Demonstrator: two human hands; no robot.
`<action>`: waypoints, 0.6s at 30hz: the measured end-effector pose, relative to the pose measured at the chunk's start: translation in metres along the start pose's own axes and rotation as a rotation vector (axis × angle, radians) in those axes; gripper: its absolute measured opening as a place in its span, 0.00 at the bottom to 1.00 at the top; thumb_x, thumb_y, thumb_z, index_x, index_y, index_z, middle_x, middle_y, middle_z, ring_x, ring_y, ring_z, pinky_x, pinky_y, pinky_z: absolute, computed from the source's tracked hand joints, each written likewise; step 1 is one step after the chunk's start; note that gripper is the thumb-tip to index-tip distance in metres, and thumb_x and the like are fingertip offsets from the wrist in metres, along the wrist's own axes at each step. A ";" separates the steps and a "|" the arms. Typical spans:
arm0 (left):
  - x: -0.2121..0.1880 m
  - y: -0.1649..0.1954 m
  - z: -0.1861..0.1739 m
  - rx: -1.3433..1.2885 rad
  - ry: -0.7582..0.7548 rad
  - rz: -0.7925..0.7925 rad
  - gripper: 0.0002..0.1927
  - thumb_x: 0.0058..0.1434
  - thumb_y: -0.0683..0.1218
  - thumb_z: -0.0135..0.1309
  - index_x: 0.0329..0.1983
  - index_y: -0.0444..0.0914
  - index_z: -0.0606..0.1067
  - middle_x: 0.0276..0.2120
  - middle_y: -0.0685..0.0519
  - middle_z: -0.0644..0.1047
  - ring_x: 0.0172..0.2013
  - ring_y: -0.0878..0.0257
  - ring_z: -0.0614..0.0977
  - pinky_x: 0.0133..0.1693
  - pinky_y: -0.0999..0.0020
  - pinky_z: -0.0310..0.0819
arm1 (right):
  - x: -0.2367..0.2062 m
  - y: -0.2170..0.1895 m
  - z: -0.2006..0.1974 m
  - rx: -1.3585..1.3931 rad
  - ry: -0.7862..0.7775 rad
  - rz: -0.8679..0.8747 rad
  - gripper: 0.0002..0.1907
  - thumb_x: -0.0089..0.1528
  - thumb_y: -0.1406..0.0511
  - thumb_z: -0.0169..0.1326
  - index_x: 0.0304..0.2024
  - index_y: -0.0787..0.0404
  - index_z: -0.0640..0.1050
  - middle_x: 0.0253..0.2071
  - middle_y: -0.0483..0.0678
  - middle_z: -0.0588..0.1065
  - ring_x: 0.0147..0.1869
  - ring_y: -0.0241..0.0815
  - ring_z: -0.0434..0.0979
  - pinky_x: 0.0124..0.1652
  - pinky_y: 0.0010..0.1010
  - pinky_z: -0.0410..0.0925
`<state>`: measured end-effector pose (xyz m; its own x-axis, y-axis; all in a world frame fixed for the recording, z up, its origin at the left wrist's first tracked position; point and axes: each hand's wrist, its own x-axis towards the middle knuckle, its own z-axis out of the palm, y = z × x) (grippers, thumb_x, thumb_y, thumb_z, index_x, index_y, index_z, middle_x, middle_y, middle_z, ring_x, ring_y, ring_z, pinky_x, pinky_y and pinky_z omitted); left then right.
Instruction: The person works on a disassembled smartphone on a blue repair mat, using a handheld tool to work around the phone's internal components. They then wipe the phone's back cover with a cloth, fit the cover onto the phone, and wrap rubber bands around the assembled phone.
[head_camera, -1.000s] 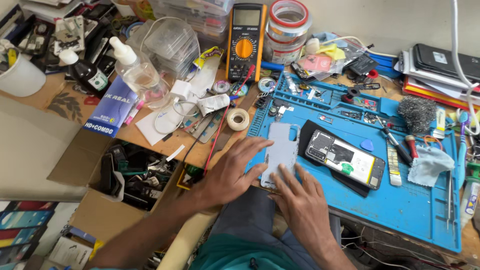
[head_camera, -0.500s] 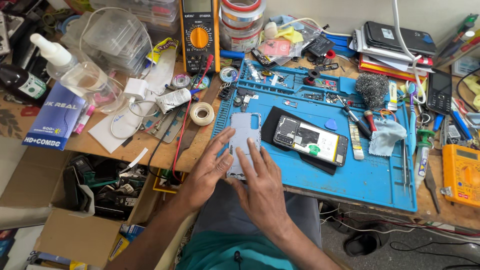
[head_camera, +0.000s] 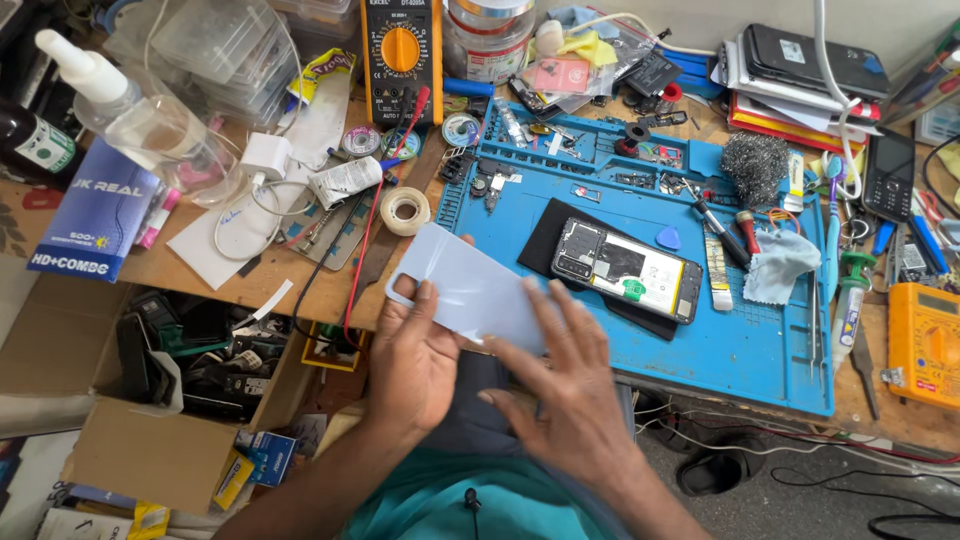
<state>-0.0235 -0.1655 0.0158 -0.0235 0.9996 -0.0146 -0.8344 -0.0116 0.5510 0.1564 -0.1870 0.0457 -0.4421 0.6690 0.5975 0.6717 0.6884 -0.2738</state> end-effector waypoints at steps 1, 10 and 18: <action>0.000 -0.007 0.004 -0.034 0.005 -0.016 0.24 0.73 0.44 0.44 0.70 0.34 0.58 0.71 0.40 0.64 0.65 0.53 0.72 0.62 0.52 0.70 | 0.001 0.004 -0.003 0.003 -0.032 0.037 0.29 0.47 0.58 0.68 0.51 0.51 0.77 0.67 0.61 0.65 0.69 0.64 0.65 0.62 0.49 0.60; 0.026 -0.017 0.008 0.386 -0.251 0.047 0.33 0.73 0.45 0.51 0.78 0.37 0.56 0.71 0.44 0.65 0.71 0.56 0.65 0.70 0.57 0.58 | 0.010 0.105 -0.071 0.193 -0.187 0.268 0.35 0.50 0.64 0.67 0.61 0.53 0.75 0.69 0.49 0.70 0.70 0.50 0.72 0.61 0.42 0.70; 0.073 0.001 -0.002 1.500 -0.546 0.444 0.28 0.65 0.42 0.57 0.69 0.39 0.68 0.67 0.47 0.71 0.71 0.46 0.66 0.69 0.51 0.60 | 0.011 0.160 -0.070 0.099 -0.473 0.375 0.34 0.47 0.58 0.68 0.58 0.44 0.78 0.70 0.42 0.69 0.70 0.48 0.70 0.46 0.38 0.75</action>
<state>-0.0272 -0.0928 0.0131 0.3545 0.8195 0.4503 0.4313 -0.5706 0.6988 0.3002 -0.0889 0.0611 -0.4174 0.9072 0.0531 0.7843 0.3891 -0.4832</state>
